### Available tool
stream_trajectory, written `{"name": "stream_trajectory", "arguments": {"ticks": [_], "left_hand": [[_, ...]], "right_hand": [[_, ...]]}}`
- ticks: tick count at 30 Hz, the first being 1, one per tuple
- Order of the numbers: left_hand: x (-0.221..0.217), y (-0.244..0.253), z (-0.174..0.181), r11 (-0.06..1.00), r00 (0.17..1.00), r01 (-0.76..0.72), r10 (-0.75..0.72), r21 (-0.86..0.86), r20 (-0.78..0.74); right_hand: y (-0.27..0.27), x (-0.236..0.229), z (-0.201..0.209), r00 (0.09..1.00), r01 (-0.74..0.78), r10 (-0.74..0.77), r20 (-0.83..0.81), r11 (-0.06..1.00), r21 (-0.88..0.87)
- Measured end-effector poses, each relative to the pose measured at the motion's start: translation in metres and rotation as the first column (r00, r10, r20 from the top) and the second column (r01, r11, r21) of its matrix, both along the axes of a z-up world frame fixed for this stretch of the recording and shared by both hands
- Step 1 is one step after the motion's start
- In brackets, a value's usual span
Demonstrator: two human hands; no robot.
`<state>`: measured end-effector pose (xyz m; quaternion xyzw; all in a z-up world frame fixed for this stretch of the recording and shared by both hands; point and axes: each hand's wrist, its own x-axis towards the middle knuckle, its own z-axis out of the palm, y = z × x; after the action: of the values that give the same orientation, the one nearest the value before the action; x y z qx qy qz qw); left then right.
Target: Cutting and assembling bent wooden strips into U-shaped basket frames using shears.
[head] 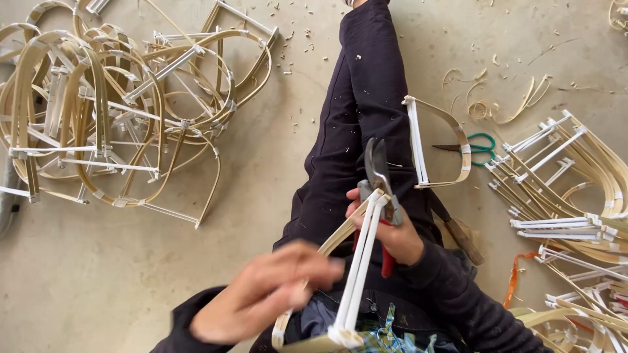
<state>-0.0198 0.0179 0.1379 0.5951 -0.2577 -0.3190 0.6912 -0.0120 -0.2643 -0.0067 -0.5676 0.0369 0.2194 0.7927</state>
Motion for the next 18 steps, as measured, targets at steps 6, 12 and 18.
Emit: {"name": "stream_trajectory", "arguments": {"ticks": [6,12,18], "left_hand": [[0.001,-0.088,-0.089,0.844,0.819,-0.517,0.437,0.145,0.372],[-0.003,-0.083,-0.112,0.884,0.879,-0.468,0.467,-0.016,0.096],[-0.006,-0.068,-0.108,0.920,0.907,-0.388,0.392,0.056,-0.157]], "right_hand": [[-0.001,-0.034,-0.036,0.999,-0.045,0.044,0.024,0.998,0.037],[-0.014,-0.012,0.050,0.919,-0.014,0.257,0.298,0.779,-0.627],[-0.055,-0.006,0.104,0.708,0.508,0.253,0.659,0.466,-0.724]]}}
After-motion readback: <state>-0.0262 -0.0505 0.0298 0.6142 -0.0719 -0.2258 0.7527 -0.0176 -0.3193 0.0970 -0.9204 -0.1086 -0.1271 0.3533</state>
